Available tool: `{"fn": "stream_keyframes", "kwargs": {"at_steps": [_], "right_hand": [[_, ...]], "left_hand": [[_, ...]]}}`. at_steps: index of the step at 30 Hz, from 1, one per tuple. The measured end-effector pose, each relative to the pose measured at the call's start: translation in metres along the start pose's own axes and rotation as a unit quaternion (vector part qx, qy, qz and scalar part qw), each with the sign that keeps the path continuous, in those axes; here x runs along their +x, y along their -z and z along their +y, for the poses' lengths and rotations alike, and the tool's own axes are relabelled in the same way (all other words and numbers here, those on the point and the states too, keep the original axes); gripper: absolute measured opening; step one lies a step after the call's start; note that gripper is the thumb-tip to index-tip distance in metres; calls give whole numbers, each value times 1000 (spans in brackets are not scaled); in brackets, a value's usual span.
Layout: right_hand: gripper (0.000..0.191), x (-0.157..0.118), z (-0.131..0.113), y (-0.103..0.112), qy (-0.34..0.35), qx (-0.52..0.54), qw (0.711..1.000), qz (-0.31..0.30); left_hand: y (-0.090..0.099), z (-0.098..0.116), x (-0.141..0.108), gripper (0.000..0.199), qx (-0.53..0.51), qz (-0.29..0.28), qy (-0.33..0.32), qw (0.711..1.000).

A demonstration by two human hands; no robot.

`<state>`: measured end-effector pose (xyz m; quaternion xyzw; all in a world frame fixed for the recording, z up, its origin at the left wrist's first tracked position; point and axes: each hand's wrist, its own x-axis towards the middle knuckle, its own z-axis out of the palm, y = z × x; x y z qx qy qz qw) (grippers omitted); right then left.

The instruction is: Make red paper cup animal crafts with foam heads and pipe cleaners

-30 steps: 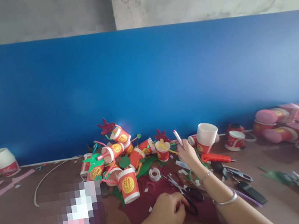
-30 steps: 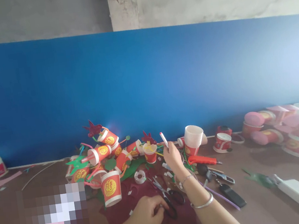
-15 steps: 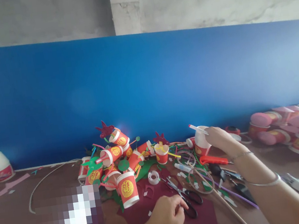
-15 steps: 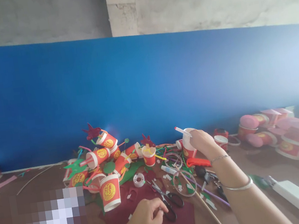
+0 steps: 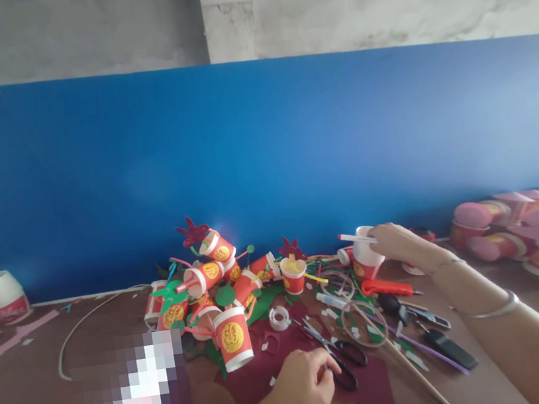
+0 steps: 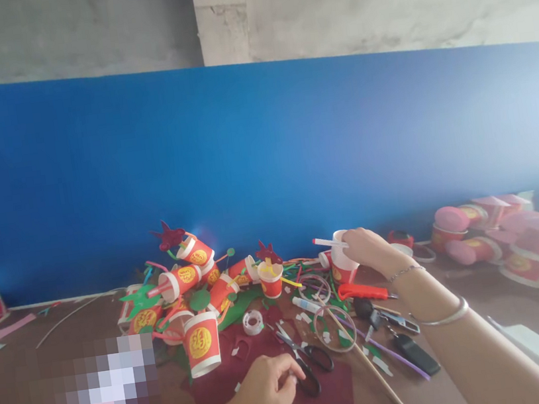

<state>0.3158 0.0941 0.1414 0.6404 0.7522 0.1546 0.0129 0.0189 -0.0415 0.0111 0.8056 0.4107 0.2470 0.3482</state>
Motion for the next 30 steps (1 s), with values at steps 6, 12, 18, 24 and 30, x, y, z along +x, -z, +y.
{"fn": "stream_keyframes", "kwargs": {"at_steps": [6, 12, 18, 24, 30], "right_hand": [[21, -2, 4, 4, -13, -16, 1000, 6], [24, -7, -1, 20, -59, -14, 997, 56], [21, -30, -28, 46, -153, 130, 927, 318], [21, -59, -113, 40, 39, 397, 874, 277], [27, -76, -191, 8, 183, 510, 833, 115]], "left_hand": [[0, 1, 0, 29, -7, 8, -6, 1000], [0, 0, 0, 29, -30, 5, 9, 1000], [-3, -5, 2, 27, -117, 39, 4, 992], [-3, -14, 13, 66, -320, 297, 25, 899], [3, -14, 16, 70, -322, 325, 46, 888]]}}
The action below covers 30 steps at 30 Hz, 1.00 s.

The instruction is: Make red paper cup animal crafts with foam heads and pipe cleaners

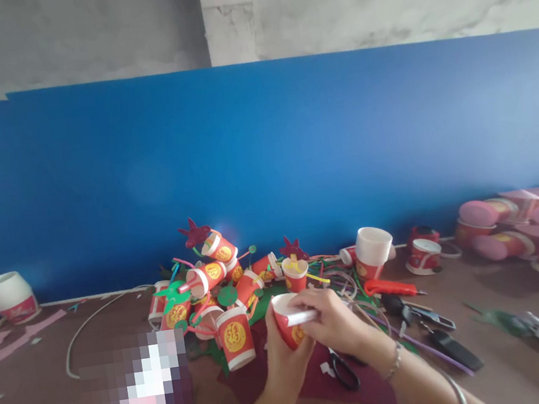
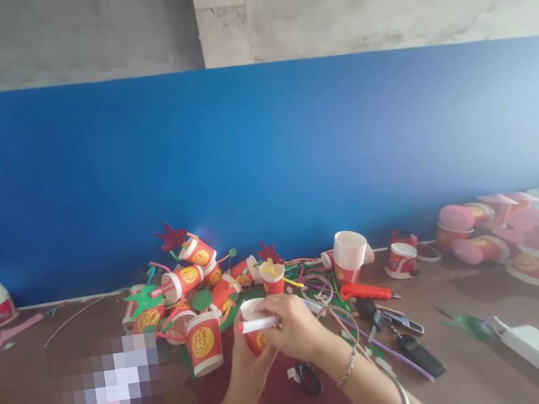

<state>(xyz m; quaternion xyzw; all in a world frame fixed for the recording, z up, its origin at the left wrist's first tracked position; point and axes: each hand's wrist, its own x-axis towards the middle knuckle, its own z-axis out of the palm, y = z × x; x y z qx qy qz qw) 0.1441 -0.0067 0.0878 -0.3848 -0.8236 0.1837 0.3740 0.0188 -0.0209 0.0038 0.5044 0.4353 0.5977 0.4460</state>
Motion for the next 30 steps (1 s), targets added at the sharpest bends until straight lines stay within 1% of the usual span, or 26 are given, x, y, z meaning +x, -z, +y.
{"fn": "stream_keyframes", "kwargs": {"at_steps": [1, 2, 3, 4, 5, 6, 8, 9, 11, 13, 16, 20, 22, 24, 26, 28, 30], "right_hand": [[24, -2, 2, -8, 7, 43, 999, 31], [19, -5, 5, -14, -5, 77, 994, 82], [15, -6, 9, -18, -47, 112, 982, 145], [18, -8, 15, -21, -103, 139, 966, 193], [24, -9, 21, -23, -156, 154, 954, 206], [30, -10, 27, -24, -201, 152, 948, 196], [39, -12, 39, -23, -263, 82, 949, 153], [39, -14, 44, -23, -275, 26, 953, 123], [34, -18, 50, -20, -262, -86, 960, 58], [29, -24, 53, -19, -224, -174, 959, 13], [31, -29, 56, -20, -188, -252, 949, -7], [38, -30, 62, -22, -167, -299, 939, -16], [39, -30, 65, -22, -164, -291, 943, -8], [34, -30, 65, -22, -152, -249, 956, 27], [31, -31, 64, -23, -122, -171, 974, 83], [33, -33, 62, -25, -88, -82, 985, 127], [33, -36, 60, -28, -63, -21, 988, 136]], "left_hand": [[0, 1, 1, 68, 10, 9, 11, 1000], [1, 1, 3, 65, 20, 26, 19, 999], [1, 2, 4, 64, 29, 46, 27, 998], [2, 3, 5, 63, 33, 68, 35, 996], [3, 3, 6, 61, 28, 84, 45, 995], [4, 2, 7, 59, 15, 89, 54, 994], [6, 0, 8, 55, -20, 72, 63, 995], [7, -1, 8, 54, -33, 61, 65, 995], [10, -5, 9, 54, -47, 49, 68, 995], [12, -7, 10, 55, -61, 42, 83, 994], [12, -4, 9, 56, -92, 5, 106, 990], [9, 6, 7, 54, -98, -49, 112, 988], [8, 10, 6, 53, -88, -59, 107, 989], [8, 12, 6, 52, -80, -70, 95, 990], [8, 13, 6, 51, -88, -85, 79, 989], [7, 13, 6, 51, -108, -99, 68, 987], [6, 13, 7, 54, -130, -110, 61, 984]]}}
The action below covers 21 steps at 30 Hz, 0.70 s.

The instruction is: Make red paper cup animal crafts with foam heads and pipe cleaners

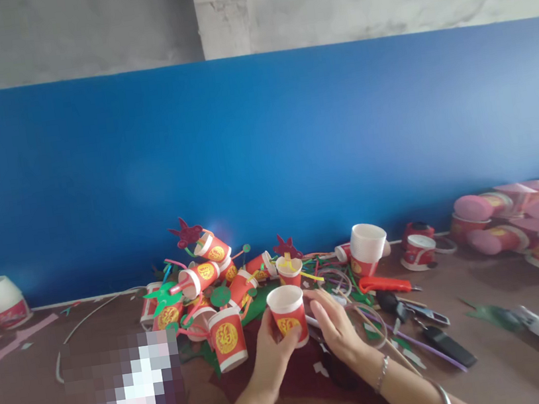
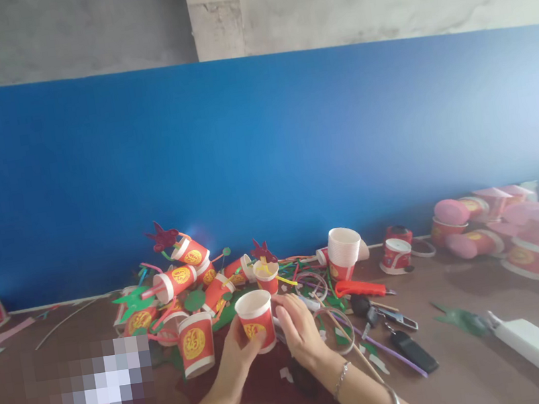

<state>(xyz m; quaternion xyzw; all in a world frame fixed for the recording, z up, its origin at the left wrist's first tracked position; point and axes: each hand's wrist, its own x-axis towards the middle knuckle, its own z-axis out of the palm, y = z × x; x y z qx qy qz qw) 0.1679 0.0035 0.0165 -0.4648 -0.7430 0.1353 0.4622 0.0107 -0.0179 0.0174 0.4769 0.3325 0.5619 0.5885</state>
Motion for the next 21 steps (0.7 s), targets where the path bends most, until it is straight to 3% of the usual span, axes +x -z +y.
{"fn": "stream_keyframes", "kwargs": {"at_steps": [11, 14, 21], "right_hand": [[54, -4, -13, 2, 71, 26, 994, -84], [50, -3, -16, 3, 91, 19, 992, -89], [42, -2, -14, 0, 45, 37, 995, -78]], "left_hand": [[1, -11, -3, 55, 103, -9, -60, 993], [-1, -11, -5, 57, 101, -13, -63, 993], [-4, -8, -6, 54, 130, -5, -71, 989]]}}
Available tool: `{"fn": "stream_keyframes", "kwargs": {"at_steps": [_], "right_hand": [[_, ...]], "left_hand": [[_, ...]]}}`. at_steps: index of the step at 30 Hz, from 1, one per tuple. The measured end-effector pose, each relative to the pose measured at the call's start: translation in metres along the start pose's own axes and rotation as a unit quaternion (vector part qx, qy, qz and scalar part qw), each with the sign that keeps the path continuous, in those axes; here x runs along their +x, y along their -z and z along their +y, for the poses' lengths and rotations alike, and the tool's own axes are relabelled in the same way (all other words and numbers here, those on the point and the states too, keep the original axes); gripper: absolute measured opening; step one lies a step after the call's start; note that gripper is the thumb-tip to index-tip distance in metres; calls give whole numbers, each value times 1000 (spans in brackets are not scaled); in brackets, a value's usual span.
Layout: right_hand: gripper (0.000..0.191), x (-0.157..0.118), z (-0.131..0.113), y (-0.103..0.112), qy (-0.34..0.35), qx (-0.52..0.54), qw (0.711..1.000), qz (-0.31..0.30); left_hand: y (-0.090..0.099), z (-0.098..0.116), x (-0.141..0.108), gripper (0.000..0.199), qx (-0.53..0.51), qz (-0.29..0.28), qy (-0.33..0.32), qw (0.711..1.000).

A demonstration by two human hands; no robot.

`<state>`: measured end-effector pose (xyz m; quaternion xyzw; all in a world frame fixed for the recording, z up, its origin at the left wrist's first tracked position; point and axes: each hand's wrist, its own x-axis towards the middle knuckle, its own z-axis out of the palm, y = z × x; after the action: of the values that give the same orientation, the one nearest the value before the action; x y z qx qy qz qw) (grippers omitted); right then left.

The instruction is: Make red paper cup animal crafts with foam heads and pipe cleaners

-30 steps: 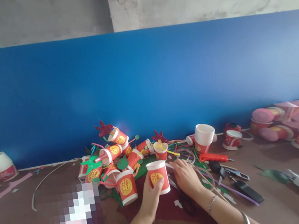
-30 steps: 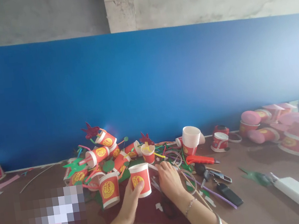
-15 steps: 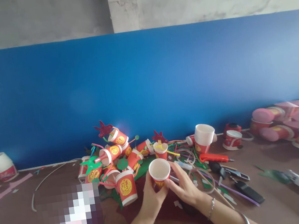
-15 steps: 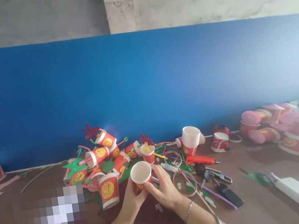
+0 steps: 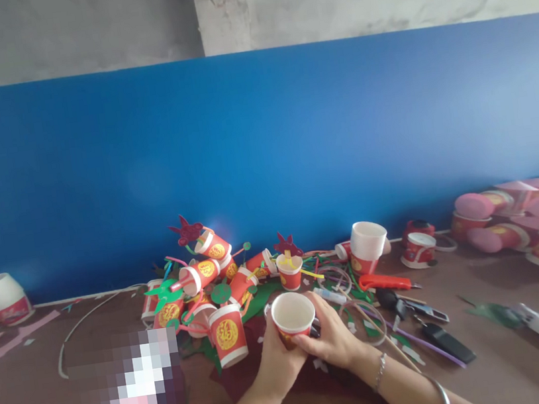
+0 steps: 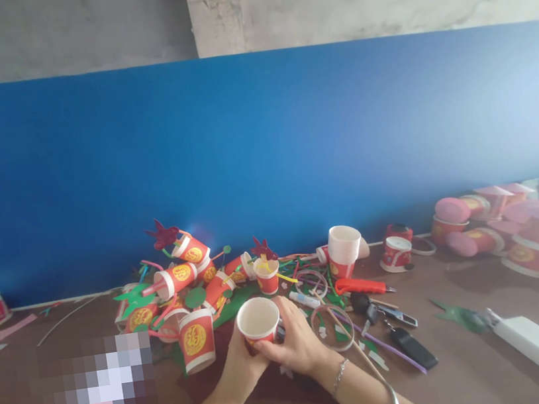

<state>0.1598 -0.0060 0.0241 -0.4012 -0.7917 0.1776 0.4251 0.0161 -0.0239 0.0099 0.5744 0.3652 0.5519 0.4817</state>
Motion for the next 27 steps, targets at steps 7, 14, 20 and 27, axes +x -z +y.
{"fn": "stream_keyframes", "kwargs": {"at_steps": [7, 14, 20, 27], "right_hand": [[43, 9, 7, 5, -150, 47, 982, 106], [14, 15, -19, 27, -179, -287, 924, -180], [29, 11, -37, 25, -192, -355, 877, -259], [36, 8, -38, 25, -206, -327, 888, -248]], "left_hand": [[4, 5, -1, 46, -33, 74, 54, 995], [11, -8, 8, 49, -41, 154, 62, 985], [12, -14, 11, 47, -99, 168, 92, 977], [13, -16, 10, 62, -149, 170, 106, 968]]}}
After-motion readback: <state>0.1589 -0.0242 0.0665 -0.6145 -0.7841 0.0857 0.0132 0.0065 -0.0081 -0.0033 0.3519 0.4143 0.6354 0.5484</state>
